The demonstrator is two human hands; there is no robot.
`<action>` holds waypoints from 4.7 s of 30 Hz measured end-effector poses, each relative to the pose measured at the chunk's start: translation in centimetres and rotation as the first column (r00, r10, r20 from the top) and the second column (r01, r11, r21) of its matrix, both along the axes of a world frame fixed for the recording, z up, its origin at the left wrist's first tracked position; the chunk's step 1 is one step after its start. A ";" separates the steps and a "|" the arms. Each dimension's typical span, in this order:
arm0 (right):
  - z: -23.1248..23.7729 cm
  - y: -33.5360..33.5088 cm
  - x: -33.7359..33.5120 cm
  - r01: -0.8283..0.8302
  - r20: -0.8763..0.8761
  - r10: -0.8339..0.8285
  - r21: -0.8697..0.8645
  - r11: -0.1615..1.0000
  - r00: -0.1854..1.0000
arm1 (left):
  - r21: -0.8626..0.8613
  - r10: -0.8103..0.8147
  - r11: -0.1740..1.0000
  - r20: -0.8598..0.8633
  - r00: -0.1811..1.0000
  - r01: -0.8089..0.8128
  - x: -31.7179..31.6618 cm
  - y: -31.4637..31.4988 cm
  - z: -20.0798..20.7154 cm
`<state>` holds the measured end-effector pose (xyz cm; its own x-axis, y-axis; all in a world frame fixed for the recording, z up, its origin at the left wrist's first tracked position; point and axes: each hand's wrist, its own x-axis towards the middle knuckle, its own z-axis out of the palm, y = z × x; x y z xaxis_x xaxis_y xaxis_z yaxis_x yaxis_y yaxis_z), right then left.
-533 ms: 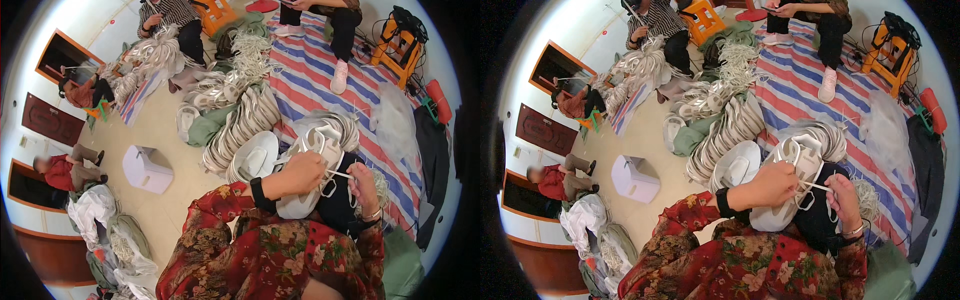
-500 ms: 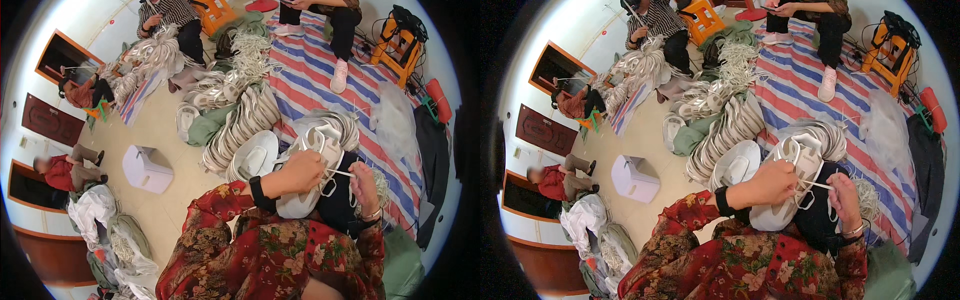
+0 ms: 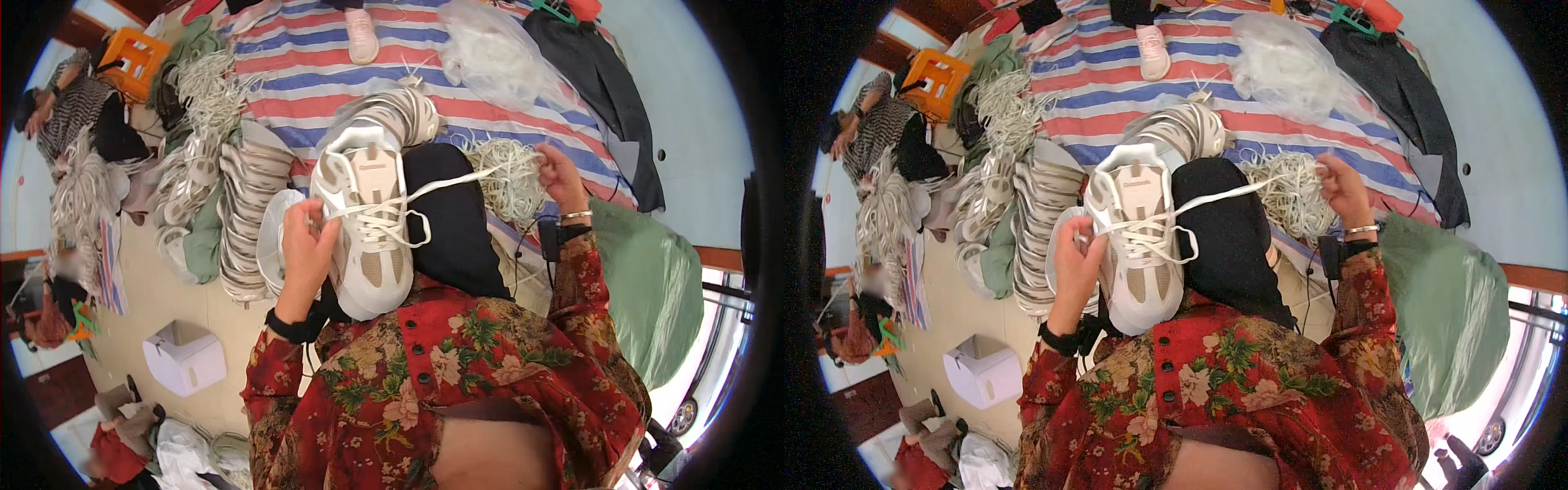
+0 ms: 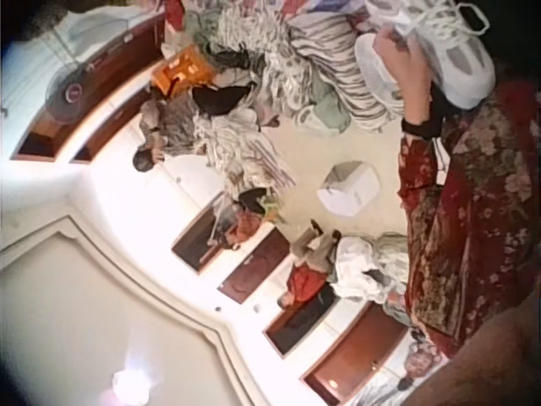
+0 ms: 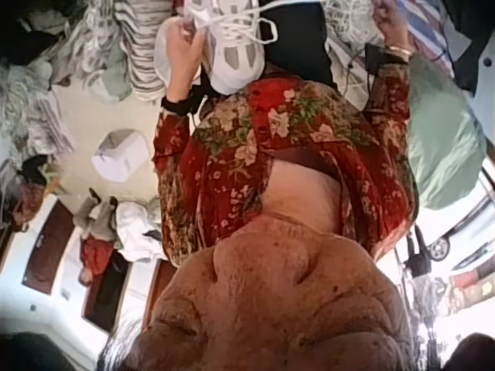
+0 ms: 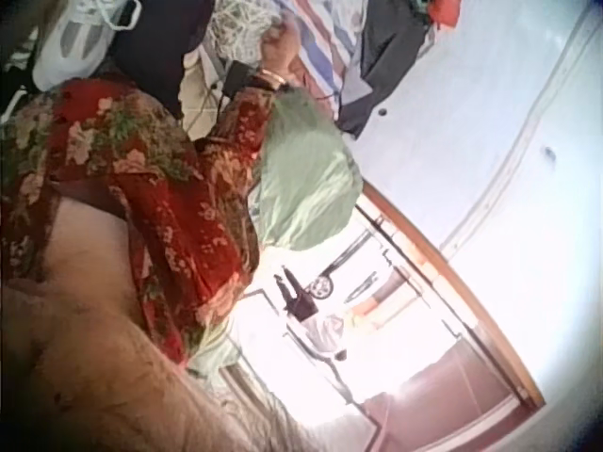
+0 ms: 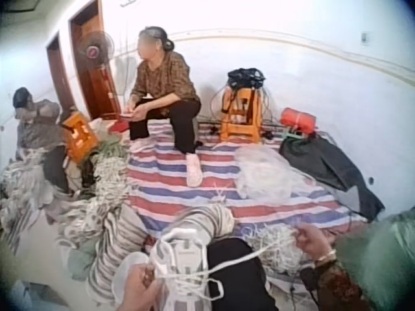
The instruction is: The recorder is lacing a white and tan athletic shoe while sitting among other shoe assembly workers.
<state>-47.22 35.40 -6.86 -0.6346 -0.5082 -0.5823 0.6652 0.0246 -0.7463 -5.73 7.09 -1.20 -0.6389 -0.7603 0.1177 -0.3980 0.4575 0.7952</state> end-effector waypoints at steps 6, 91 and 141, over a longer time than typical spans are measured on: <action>6.9 -5.5 10.5 -0.334 -0.554 0.382 0.190 0.923 0.740 | -0.038 0.000 0.999 0.050 0.999 0.002 1.2 -0.4 0.4; 7.1 -10.7 19.5 -0.276 -0.882 0.397 0.459 0.845 -0.254 | 0.288 0.326 0.907 -0.016 0.945 -0.308 8.3 -10.7 -0.6; 7.8 -11.9 19.0 -0.446 -0.804 0.582 0.479 0.756 0.124 | 0.651 -0.045 0.749 -0.139 0.989 0.126 -0.9 -0.8 1.1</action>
